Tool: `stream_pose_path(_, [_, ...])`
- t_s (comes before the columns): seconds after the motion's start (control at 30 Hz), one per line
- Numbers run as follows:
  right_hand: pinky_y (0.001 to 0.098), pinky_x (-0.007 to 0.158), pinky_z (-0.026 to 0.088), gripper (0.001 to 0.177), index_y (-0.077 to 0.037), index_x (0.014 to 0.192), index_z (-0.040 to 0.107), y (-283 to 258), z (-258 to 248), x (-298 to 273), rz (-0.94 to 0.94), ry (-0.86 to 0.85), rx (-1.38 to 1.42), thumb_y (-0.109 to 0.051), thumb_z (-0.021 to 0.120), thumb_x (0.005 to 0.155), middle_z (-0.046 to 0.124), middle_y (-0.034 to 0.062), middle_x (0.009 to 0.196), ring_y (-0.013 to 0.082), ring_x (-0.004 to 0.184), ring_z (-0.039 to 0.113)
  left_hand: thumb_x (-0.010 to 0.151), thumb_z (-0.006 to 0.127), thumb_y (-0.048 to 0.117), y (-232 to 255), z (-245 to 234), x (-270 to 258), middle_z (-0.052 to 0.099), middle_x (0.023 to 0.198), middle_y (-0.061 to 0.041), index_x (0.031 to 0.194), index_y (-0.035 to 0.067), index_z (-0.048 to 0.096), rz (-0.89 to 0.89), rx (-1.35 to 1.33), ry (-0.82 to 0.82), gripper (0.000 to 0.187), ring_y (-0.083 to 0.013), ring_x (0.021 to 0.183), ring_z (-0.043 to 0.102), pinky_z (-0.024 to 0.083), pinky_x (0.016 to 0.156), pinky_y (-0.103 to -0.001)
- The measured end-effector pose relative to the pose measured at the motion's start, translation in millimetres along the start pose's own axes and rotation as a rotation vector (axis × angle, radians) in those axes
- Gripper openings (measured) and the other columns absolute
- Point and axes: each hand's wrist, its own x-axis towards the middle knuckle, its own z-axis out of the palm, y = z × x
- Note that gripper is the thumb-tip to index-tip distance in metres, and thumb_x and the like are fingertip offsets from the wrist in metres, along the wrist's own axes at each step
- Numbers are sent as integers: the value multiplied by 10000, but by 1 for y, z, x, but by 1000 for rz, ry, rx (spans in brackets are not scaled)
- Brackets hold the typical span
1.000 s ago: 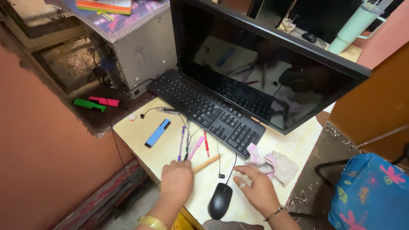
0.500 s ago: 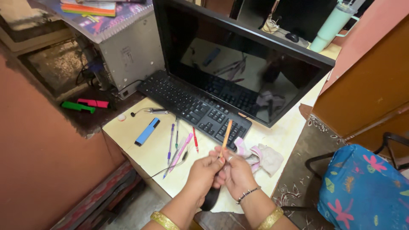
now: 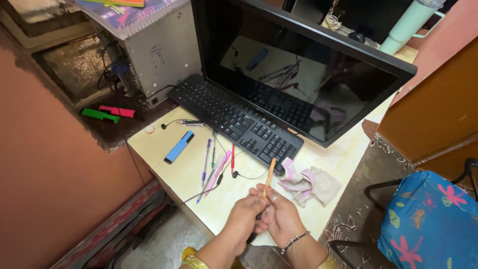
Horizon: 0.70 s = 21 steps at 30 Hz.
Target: The person wipes a desk with a cloth, then picks up and inspects several pens and markers one by one. They place the items into a pencil case and arrange them on the desk, occasionally opening a drawer and handling a pair of earphones.
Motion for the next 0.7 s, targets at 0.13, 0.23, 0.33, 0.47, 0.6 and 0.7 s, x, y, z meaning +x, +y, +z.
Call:
stream_pose_path(0.13, [243, 295, 270, 340, -107, 1116, 626, -2, 17, -17, -210, 6, -51, -409, 538, 987, 775, 138, 963, 67, 395, 429, 1028, 548, 323, 1, 20, -2, 580, 657, 13, 868, 105, 647, 54, -91, 0, 287, -106, 525, 504, 403, 505, -245])
stream_pose_path(0.23, [235, 290, 231, 341, -97, 1081, 598, -9, 20, -25, -249, 65, -50, -418, 522, 995, 767, 148, 912, 52, 342, 337, 1047, 535, 342, 3, 32, -6, 565, 672, 12, 892, 101, 639, 109, -110, -42, 305, -102, 566, 523, 424, 541, -244])
stream_pose_path(0.33, [231, 295, 225, 309, -106, 1103, 608, -17, 20, -30, -325, 49, -7, -387, 526, 1002, 678, 72, 815, 51, 383, 374, 1040, 531, 332, 6, 41, -7, 539, 672, 28, 983, 130, 696, 136, -121, -57, 267, -86, 571, 488, 414, 548, -234])
stream_pose_path(0.47, [236, 310, 234, 292, -93, 1118, 600, -24, 23, -35, -343, 90, -16, -356, 522, 1017, 623, 49, 778, 67, 479, 479, 1049, 534, 312, 7, 45, -5, 538, 680, 31, 1018, 108, 688, 154, -112, -80, 258, -82, 578, 488, 417, 555, -236])
stream_pose_path(0.6, [250, 303, 231, 292, -140, 1105, 617, -24, 21, -34, -295, 180, -15, -392, 505, 1006, 573, 25, 717, 102, 491, 429, 1026, 542, 245, -13, 46, 1, 544, 706, 49, 1049, 111, 695, 159, -63, -75, 205, -65, 600, 494, 415, 560, -230])
stream_pose_path(0.7, [259, 406, 342, 304, -147, 1110, 607, -17, 15, -27, -281, 198, -17, -409, 479, 1024, 482, 13, 682, 124, 640, 537, 1019, 571, 208, -31, 41, 7, 559, 710, 37, 1053, 69, 683, 179, -35, -62, 181, -73, 601, 505, 419, 554, -233])
